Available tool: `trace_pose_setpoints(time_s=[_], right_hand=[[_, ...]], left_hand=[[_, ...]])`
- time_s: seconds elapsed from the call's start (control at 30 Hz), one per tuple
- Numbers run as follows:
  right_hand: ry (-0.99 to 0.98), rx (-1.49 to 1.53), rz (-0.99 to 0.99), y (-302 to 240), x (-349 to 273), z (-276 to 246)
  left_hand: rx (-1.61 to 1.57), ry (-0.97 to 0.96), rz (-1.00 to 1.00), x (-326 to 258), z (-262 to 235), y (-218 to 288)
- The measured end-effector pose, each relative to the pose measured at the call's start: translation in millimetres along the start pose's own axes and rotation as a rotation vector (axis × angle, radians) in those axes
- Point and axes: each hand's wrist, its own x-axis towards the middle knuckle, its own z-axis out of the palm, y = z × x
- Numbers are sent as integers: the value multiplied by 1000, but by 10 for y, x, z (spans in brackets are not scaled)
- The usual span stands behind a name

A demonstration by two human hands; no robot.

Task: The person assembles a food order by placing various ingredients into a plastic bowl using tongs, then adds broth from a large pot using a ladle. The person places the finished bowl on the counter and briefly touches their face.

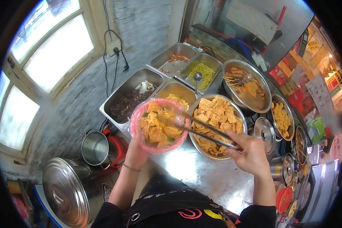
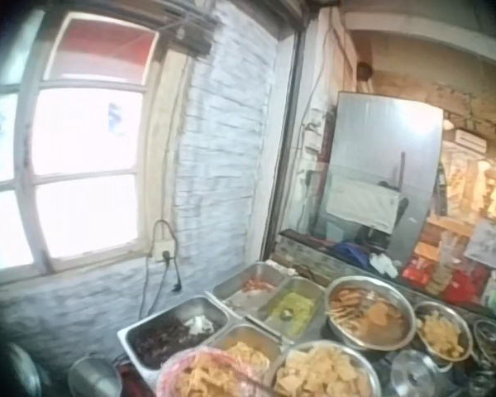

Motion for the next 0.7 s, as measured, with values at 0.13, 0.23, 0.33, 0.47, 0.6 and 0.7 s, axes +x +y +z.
trace_pose_setpoints(time_s=[0.13, 0.23, 0.33, 0.47, 0.6, 0.7], right_hand=[[-7, 83, 69, 243, 61, 40], [-72, 10, 93, 333, 348, 93], [-136, -210, 16, 507, 759, 410], [-234, -395, -57, 349, 1350, 812], [-233, -464, -77, 297, 1729, 1116], [-265, -482, -11, 201, 1788, 1109]], left_hand=[[5, 53, 63, -69, -7, -101], [-29, 104, 116, -223, -76, -62], [-64, 153, 112, -396, -114, 45], [-30, 188, 176, -609, -177, 208], [-47, 184, 167, -565, -320, 352], [-43, 164, 127, -423, -373, 465]])
